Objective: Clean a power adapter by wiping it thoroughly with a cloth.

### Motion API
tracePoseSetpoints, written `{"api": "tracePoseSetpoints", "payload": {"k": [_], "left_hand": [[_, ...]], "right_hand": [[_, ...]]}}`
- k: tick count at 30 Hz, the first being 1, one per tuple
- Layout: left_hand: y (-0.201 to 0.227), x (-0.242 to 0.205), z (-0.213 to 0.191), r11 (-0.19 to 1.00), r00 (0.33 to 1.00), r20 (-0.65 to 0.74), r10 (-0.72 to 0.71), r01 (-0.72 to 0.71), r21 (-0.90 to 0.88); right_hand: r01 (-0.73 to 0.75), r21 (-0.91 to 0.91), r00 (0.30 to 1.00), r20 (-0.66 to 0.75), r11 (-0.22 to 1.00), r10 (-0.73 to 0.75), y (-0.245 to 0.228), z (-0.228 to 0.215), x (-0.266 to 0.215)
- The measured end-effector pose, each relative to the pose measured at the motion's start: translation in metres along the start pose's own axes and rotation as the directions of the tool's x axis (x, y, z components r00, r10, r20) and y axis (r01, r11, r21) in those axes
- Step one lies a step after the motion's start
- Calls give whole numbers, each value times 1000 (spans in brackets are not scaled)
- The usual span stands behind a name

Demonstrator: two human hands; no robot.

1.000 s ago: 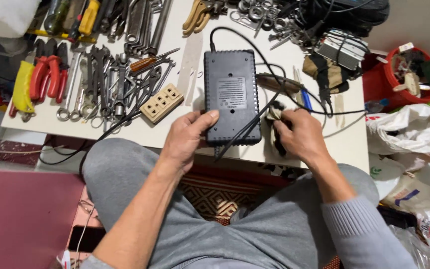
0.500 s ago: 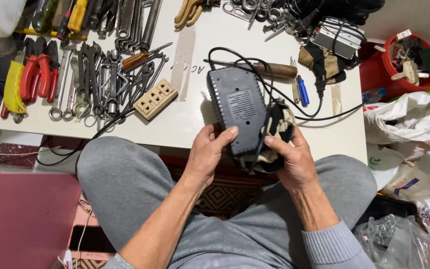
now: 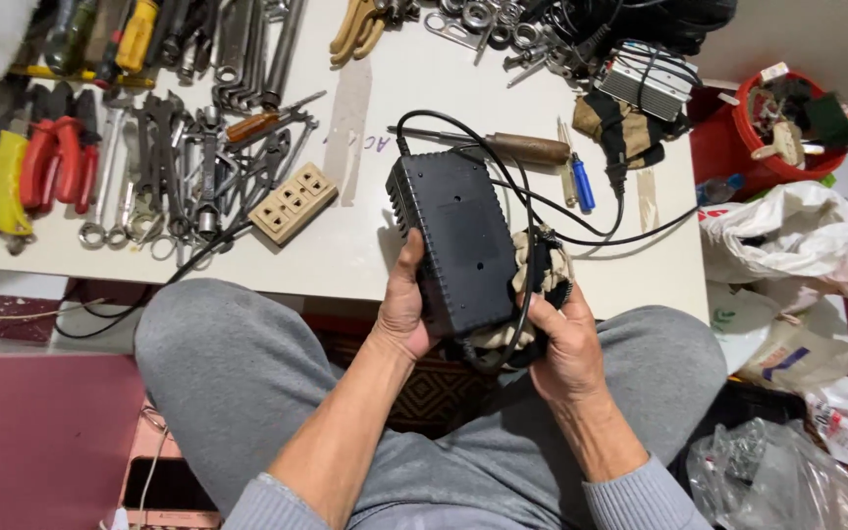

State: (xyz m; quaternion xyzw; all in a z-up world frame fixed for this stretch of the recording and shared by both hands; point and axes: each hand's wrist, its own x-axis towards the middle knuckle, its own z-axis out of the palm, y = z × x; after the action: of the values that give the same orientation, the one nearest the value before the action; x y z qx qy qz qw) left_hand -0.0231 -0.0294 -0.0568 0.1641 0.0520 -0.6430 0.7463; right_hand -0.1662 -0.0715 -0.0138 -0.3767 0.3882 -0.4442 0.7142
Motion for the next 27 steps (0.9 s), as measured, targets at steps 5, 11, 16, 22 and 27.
{"api": "tracePoseSetpoints", "payload": {"k": [5, 11, 16, 22, 27], "left_hand": [[8, 0, 9, 999, 999, 31, 28, -27, -37], [23, 4, 7, 999, 996, 92, 12, -8, -37], [17, 6, 7, 999, 997, 68, -33, 34, -13], [6, 3, -18, 993, 978, 179, -106, 113, -32], [1, -9, -3, 999, 990, 136, -25, 21, 35]], "right_hand": [[53, -255, 999, 5, 965, -54, -29, 11, -15], [287, -513, 941, -8, 809, -338, -79, 21, -20], [511, -577, 859, 330, 637, -391, -87, 43, -43], [850, -523, 519, 852, -65, -69, -68, 37, 4], [840, -538, 487, 804, -69, -341, -55, 31, 36]]}}
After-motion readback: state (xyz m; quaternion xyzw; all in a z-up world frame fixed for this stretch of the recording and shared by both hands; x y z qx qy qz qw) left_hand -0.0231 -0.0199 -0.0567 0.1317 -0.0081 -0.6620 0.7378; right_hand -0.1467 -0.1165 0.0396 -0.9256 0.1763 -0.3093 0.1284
